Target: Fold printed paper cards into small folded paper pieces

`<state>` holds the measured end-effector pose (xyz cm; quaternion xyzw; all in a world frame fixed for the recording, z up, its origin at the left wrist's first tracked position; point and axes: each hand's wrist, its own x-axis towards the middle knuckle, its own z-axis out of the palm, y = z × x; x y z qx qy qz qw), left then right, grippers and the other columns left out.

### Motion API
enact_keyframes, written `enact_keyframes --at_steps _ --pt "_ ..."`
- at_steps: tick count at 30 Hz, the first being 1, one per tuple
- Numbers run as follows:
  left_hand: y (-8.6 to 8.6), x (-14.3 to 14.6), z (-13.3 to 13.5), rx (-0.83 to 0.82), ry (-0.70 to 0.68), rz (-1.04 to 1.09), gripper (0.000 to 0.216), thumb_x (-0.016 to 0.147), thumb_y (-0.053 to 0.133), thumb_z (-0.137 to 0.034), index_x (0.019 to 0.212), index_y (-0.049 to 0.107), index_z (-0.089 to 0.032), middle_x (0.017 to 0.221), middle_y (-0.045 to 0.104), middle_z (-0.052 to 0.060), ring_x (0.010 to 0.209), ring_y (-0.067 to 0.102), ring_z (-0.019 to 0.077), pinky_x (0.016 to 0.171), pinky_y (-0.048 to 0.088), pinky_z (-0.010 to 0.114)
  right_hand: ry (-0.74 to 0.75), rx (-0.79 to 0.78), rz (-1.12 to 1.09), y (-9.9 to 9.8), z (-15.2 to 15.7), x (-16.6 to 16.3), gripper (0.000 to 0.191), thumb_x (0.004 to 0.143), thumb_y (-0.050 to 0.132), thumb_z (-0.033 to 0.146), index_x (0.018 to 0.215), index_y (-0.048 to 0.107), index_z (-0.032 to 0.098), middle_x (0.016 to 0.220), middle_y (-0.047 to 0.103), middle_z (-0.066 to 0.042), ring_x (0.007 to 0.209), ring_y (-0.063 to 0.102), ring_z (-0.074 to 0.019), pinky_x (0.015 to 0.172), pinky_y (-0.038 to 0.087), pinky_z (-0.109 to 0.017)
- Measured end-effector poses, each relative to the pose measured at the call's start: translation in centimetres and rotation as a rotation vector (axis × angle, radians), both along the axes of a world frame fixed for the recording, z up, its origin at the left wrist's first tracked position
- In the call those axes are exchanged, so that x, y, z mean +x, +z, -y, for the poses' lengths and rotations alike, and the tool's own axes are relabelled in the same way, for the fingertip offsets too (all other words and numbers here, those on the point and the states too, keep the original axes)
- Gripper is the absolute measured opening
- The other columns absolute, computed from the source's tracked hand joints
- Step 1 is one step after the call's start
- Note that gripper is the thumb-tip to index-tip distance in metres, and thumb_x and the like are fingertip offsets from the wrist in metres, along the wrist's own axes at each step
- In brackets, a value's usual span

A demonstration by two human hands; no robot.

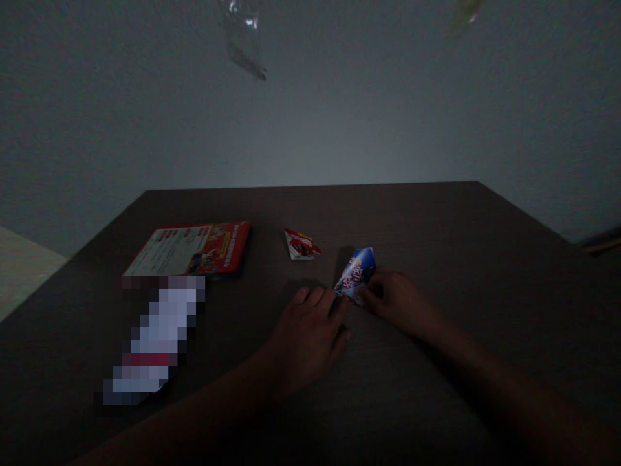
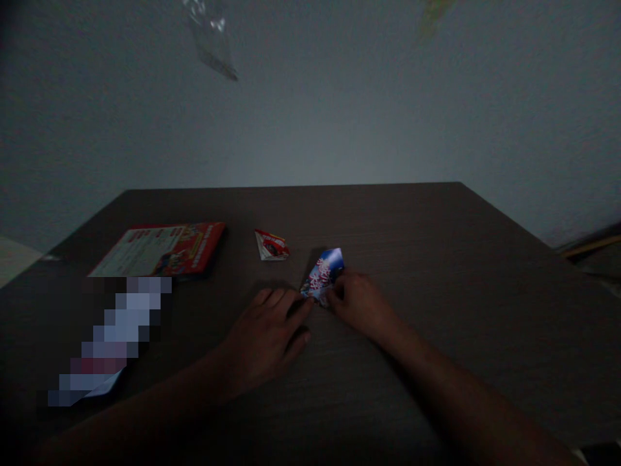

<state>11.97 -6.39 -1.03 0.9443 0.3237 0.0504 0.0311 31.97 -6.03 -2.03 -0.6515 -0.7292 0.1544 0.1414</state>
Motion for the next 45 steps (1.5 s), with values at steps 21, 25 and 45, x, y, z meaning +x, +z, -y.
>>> enact_keyframes --at_steps 21,25,45 --pt "-0.1 0.1 0.2 -0.037 0.000 0.044 0.047 0.085 0.046 -0.044 0.125 0.048 -0.018 0.110 0.052 0.011 0.102 0.045 0.0271 0.088 0.033 0.043 -0.008 0.012 -0.032 0.1 0.1 0.0 0.026 0.082 0.053 0.032 0.063 0.059 0.017 0.075 0.062 -0.006 0.063 0.057 -0.0158 0.059 0.039 -0.027" --pt "-0.3 0.0 0.2 -0.043 0.015 0.056 0.051 0.084 0.046 -0.045 0.124 0.048 -0.013 0.111 0.053 0.012 0.103 0.045 0.0273 0.090 0.033 0.043 -0.025 0.025 -0.037 0.1 0.4 -0.1 0.031 0.079 0.058 0.041 0.059 0.056 0.017 0.070 0.060 -0.004 0.057 0.054 -0.0140 0.054 0.036 -0.026" --pt "-0.2 -0.1 0.0 -0.038 0.020 0.053 0.053 0.085 0.045 -0.046 0.125 0.047 -0.013 0.112 0.053 0.012 0.104 0.045 0.0283 0.088 0.034 0.044 0.043 -0.045 -0.064 0.8 1.4 2.1 0.020 0.073 0.065 0.036 0.081 0.064 0.017 0.084 0.065 -0.006 0.074 0.060 -0.0199 0.064 0.044 -0.030"
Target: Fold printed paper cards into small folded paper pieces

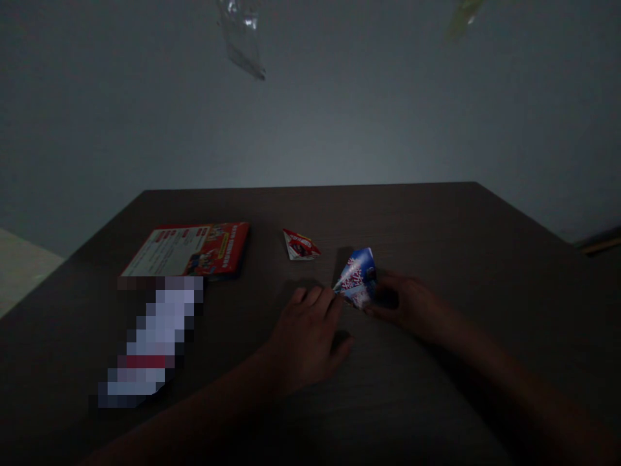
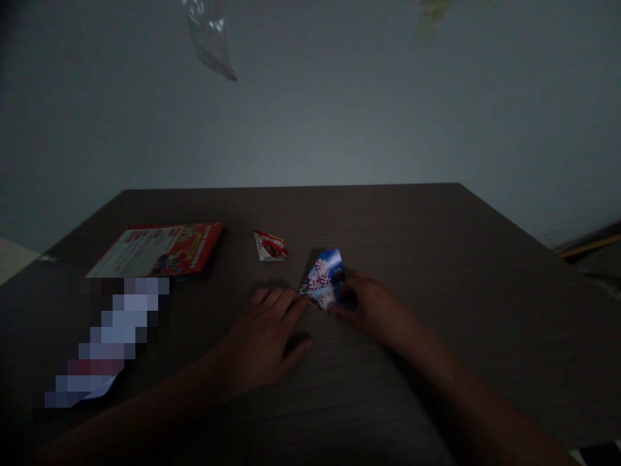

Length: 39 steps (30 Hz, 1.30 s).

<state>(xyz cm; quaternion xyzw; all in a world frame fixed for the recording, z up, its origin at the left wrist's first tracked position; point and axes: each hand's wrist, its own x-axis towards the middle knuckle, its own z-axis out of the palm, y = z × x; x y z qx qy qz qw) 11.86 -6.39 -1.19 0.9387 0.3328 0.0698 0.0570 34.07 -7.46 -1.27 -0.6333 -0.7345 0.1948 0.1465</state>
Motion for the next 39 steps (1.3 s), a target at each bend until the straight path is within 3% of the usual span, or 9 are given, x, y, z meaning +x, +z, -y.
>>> enact_keyframes --at_steps 13,18,21,26,30,34,39 --pt "-0.3 -0.1 0.0 0.010 -0.011 0.014 0.052 0.085 0.046 -0.046 0.125 0.047 -0.013 0.112 0.054 0.012 0.104 0.046 0.0281 0.088 0.034 0.044 0.008 -0.122 -0.021 0.1 0.5 1.7 0.020 0.069 0.069 0.034 0.080 0.059 0.020 0.078 0.064 -0.002 0.067 0.058 -0.0183 0.057 0.041 -0.028" --pt "-0.2 -0.1 -0.1 0.007 -0.025 0.016 0.047 0.085 0.047 -0.045 0.120 0.050 -0.014 0.110 0.055 0.012 0.103 0.047 0.0280 0.088 0.034 0.045 0.063 -0.148 -0.152 0.0 0.3 2.7 0.026 0.066 0.072 0.035 0.082 0.058 0.021 0.080 0.063 0.000 0.070 0.059 -0.0172 0.060 0.043 -0.027" --pt "-0.1 -0.2 -0.2 0.001 -0.039 0.039 0.042 0.086 0.045 -0.044 0.115 0.054 -0.015 0.108 0.056 0.012 0.101 0.048 0.0273 0.087 0.035 0.044 0.015 -0.046 -0.245 0.1 0.1 2.8 0.023 0.073 0.067 0.040 0.080 0.057 0.021 0.082 0.063 0.000 0.073 0.059 -0.0173 0.065 0.045 -0.029" --pt "-0.4 -0.3 -0.6 -0.008 -0.051 0.082 0.037 0.087 0.043 -0.045 0.102 0.058 -0.015 0.106 0.059 0.011 0.097 0.051 0.0260 0.087 0.034 0.044 -0.162 0.270 -0.230 0.3 0.1 2.4 0.025 0.076 0.065 0.040 0.088 0.057 0.020 0.083 0.061 -0.003 0.075 0.058 -0.0196 0.065 0.047 -0.031" --pt "-0.4 -0.4 -0.8 0.005 -0.055 0.094 0.032 0.088 0.044 -0.040 0.101 0.058 -0.015 0.109 0.059 0.010 0.098 0.051 0.0254 0.087 0.034 0.044 -0.003 0.364 -0.247 0.0 0.1 1.9 0.025 0.077 0.066 0.035 0.096 0.058 0.021 0.092 0.062 -0.004 0.086 0.059 -0.0206 0.075 0.048 -0.034" --pt "-0.3 -0.4 -0.8 0.005 -0.055 0.083 0.028 0.089 0.042 -0.031 0.107 0.057 -0.015 0.112 0.059 0.010 0.100 0.051 0.0252 0.085 0.035 0.043 0.198 0.271 -0.271 -0.3 0.0 1.4 0.019 0.079 0.065 0.028 0.097 0.062 0.022 0.098 0.064 -0.006 0.093 0.060 -0.0200 0.082 0.048 -0.034" --pt "-0.5 -0.4 -1.0 0.018 -0.074 0.092 0.028 0.090 0.041 -0.026 0.113 0.055 -0.017 0.119 0.056 0.010 0.105 0.049 0.0254 0.087 0.035 0.043 0.277 0.224 -0.266 -0.6 -0.1 1.0 0.016 0.081 0.062 0.025 0.097 0.066 0.022 0.099 0.065 -0.006 0.095 0.060 -0.0195 0.084 0.048 -0.035"
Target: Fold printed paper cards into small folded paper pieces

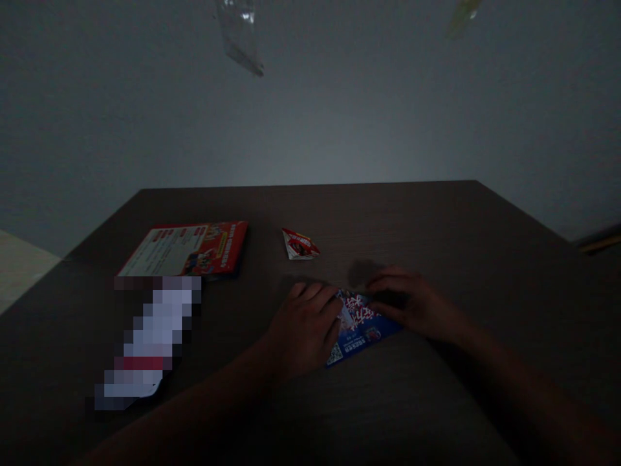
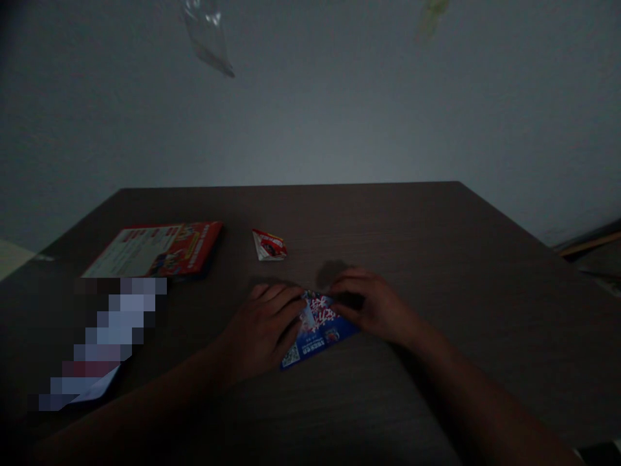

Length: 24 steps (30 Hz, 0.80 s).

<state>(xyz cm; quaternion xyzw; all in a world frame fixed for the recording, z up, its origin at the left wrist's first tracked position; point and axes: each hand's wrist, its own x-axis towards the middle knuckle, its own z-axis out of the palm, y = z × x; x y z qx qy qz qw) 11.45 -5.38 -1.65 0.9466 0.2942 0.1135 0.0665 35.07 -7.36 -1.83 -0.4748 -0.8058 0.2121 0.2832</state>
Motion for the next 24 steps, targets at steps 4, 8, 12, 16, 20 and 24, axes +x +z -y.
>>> enact_keyframes --at_steps 4,8,12,16,20,24 --pt "-0.3 -0.1 -0.4 0.003 -0.007 0.005 0.028 0.090 0.042 -0.024 0.114 0.054 -0.018 0.121 0.054 0.009 0.105 0.048 0.0249 0.087 0.035 0.042 0.040 0.014 0.020 0.1 -0.1 -0.2 0.016 0.080 0.062 0.022 0.095 0.066 0.022 0.099 0.066 -0.006 0.094 0.061 -0.0191 0.083 0.048 -0.035" --pt "-0.3 -0.3 -0.8 -0.011 -0.065 0.005 0.026 0.091 0.039 -0.020 0.108 0.057 -0.018 0.114 0.056 0.008 0.099 0.049 0.0222 0.083 0.037 0.038 0.094 0.005 0.045 0.2 -0.2 -0.5 0.013 0.082 0.059 0.018 0.093 0.066 0.020 0.096 0.067 -0.006 0.089 0.061 -0.0178 0.080 0.048 -0.034" --pt "-0.2 -0.3 -0.7 -0.032 -0.087 0.007 0.026 0.091 0.038 -0.021 0.107 0.058 -0.018 0.106 0.058 0.007 0.096 0.049 0.0213 0.082 0.036 0.037 0.139 -0.002 0.070 0.1 -0.1 -0.8 0.014 0.081 0.059 0.014 0.091 0.066 0.020 0.092 0.067 -0.005 0.086 0.060 -0.0175 0.081 0.045 -0.035" --pt "0.1 -0.3 -0.4 -0.052 -0.059 0.033 0.031 0.086 0.049 -0.039 0.108 0.058 -0.019 0.107 0.057 0.009 0.098 0.048 0.0244 0.085 0.035 0.040 0.146 -0.018 0.109 0.4 0.2 -0.9 0.018 0.080 0.061 0.016 0.096 0.066 0.022 0.094 0.067 -0.004 0.090 0.059 -0.0182 0.086 0.043 -0.037" --pt "0.3 -0.4 -0.3 -0.067 -0.057 0.042 0.049 0.075 0.058 -0.053 0.110 0.057 -0.019 0.110 0.055 0.010 0.100 0.047 0.0270 0.086 0.034 0.043 0.131 -0.037 0.161 1.0 0.5 -0.8 0.034 0.070 0.073 0.030 0.102 0.065 0.024 0.103 0.066 -0.005 0.098 0.058 -0.0215 0.091 0.039 -0.040" --pt "0.2 -0.5 -0.4 -0.066 -0.053 0.046 0.049 0.074 0.060 -0.053 0.110 0.058 -0.020 0.111 0.055 0.010 0.101 0.046 0.0271 0.087 0.033 0.043 0.134 -0.075 0.203 1.2 0.7 -0.6 0.051 0.061 0.079 0.040 0.107 0.064 0.025 0.109 0.064 -0.005 0.103 0.055 -0.0244 0.093 0.038 -0.042"
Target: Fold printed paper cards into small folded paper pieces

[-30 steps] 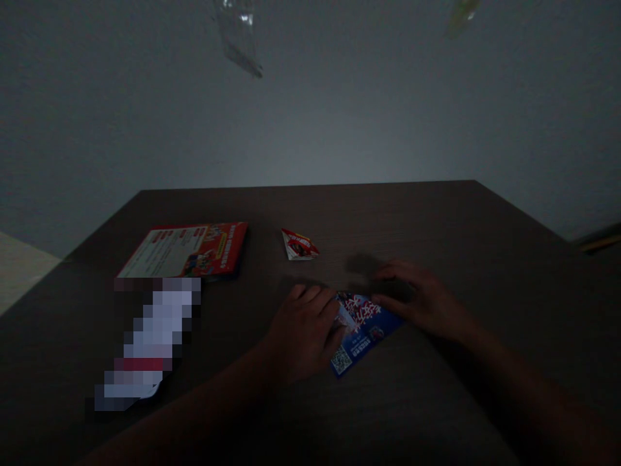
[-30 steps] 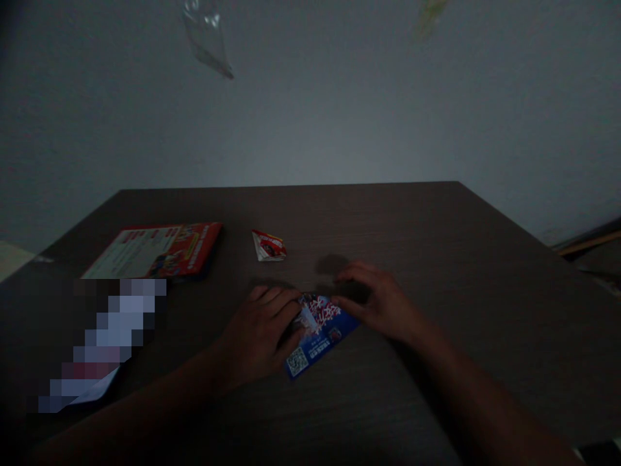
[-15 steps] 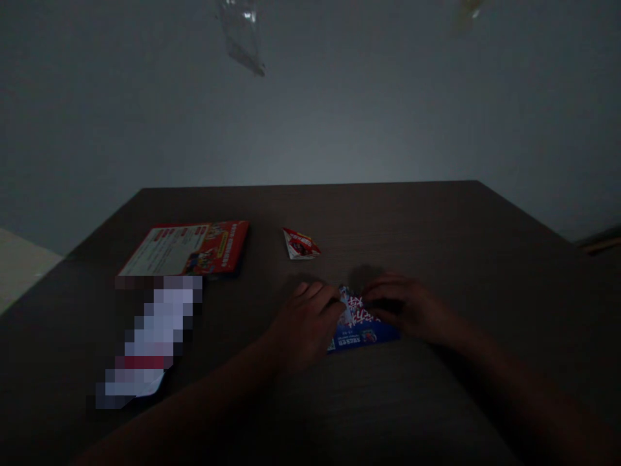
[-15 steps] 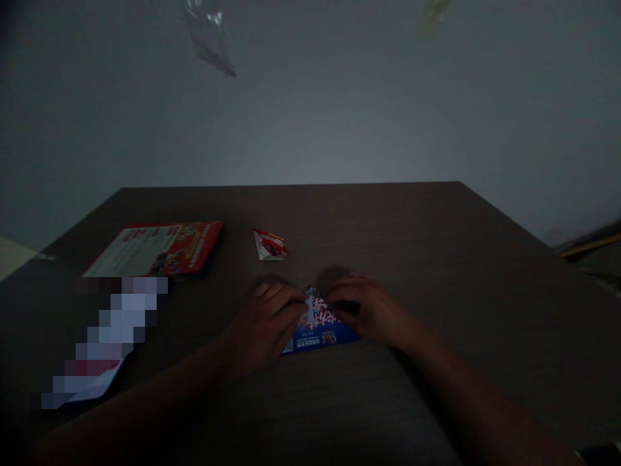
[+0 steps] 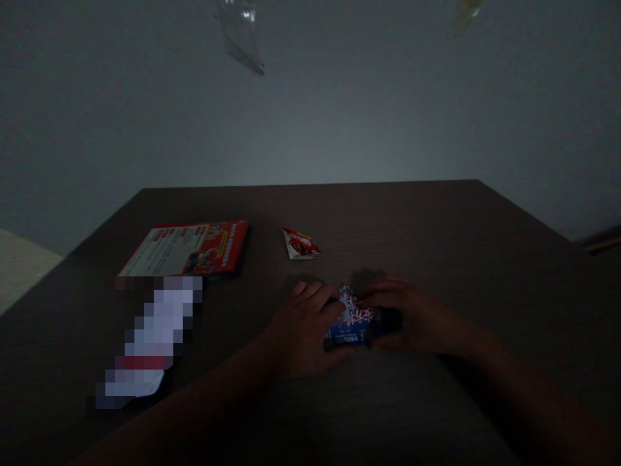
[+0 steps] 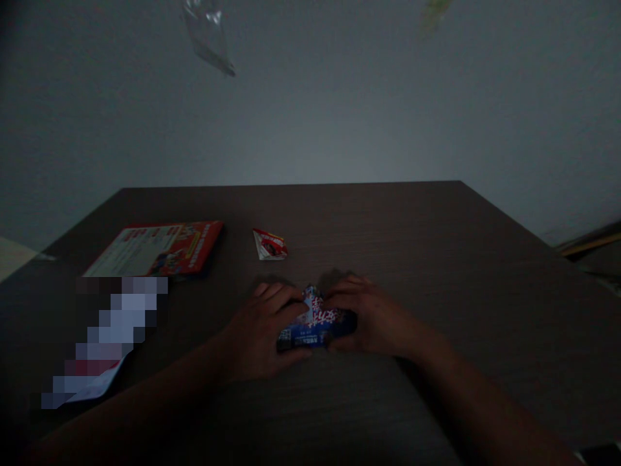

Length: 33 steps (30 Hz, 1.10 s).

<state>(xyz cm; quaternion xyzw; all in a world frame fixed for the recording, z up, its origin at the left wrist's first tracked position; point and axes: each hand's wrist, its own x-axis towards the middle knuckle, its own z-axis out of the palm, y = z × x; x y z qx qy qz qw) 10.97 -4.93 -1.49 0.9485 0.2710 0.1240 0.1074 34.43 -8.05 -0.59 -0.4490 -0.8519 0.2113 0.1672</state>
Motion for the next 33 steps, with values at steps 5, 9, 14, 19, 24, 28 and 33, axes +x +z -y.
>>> enact_keyframes --at_steps 5,9,14,19,24,28,33 --pt "0.06 0.05 -0.08 -0.014 -0.010 -0.014 0.048 0.077 0.055 -0.055 0.109 0.059 -0.019 0.109 0.056 0.010 0.100 0.046 0.0269 0.086 0.033 0.043 -0.001 -0.006 0.039 0.09 0.10 0.00 0.054 0.060 0.078 0.043 0.110 0.064 0.026 0.114 0.062 -0.005 0.107 0.053 -0.0257 0.094 0.036 -0.043" --pt "0.29 0.06 -0.07 -0.027 -0.007 -0.014 0.045 0.077 0.056 -0.053 0.107 0.060 -0.020 0.109 0.056 0.009 0.099 0.047 0.0258 0.087 0.033 0.042 0.007 -0.004 0.054 0.07 0.19 0.03 0.047 0.065 0.075 0.041 0.108 0.065 0.025 0.113 0.062 -0.005 0.106 0.053 -0.0248 0.095 0.036 -0.043" --pt "0.45 0.06 -0.05 -0.008 -0.023 0.002 0.038 0.080 0.054 -0.049 0.103 0.062 -0.022 0.104 0.057 0.008 0.097 0.048 0.0249 0.085 0.033 0.041 0.025 0.019 0.011 -0.01 0.14 0.08 0.040 0.068 0.073 0.039 0.105 0.066 0.025 0.110 0.063 -0.006 0.105 0.055 -0.0245 0.099 0.033 -0.045" --pt "0.33 0.05 -0.15 0.032 -0.047 0.015 0.030 0.085 0.048 -0.043 0.096 0.065 -0.020 0.097 0.060 0.009 0.093 0.050 0.0232 0.082 0.035 0.040 0.059 0.000 -0.017 0.61 0.09 -0.14 0.024 0.074 0.067 0.025 0.099 0.068 0.025 0.104 0.065 -0.005 0.099 0.057 -0.0221 0.094 0.038 -0.042" --pt "0.16 0.03 -0.07 0.069 -0.087 -0.029 0.035 0.091 0.037 -0.038 0.098 0.064 -0.017 0.095 0.060 0.010 0.092 0.052 0.0226 0.082 0.037 0.040 0.069 0.013 0.018 0.93 0.23 -0.33 0.024 0.074 0.065 0.019 0.097 0.068 0.026 0.104 0.065 -0.004 0.099 0.057 -0.0220 0.095 0.037 -0.042" --pt "-0.12 0.12 0.28 0.093 -0.110 -0.041 0.036 0.089 0.040 -0.042 0.096 0.063 -0.015 0.095 0.060 0.010 0.093 0.052 0.0241 0.081 0.037 0.041 0.055 0.054 0.063 0.80 0.40 -0.47 0.029 0.071 0.066 0.019 0.099 0.067 0.025 0.105 0.064 -0.004 0.099 0.056 -0.0230 0.094 0.037 -0.043" --pt "-0.34 0.29 0.43 0.123 -0.103 -0.044 0.029 0.089 0.042 -0.035 0.097 0.062 -0.015 0.095 0.060 0.009 0.091 0.052 0.0225 0.082 0.038 0.040 0.044 0.064 0.131 0.57 0.53 -0.64 0.025 0.076 0.062 0.021 0.101 0.066 0.024 0.104 0.063 -0.005 0.098 0.054 -0.0230 0.090 0.038 -0.041"
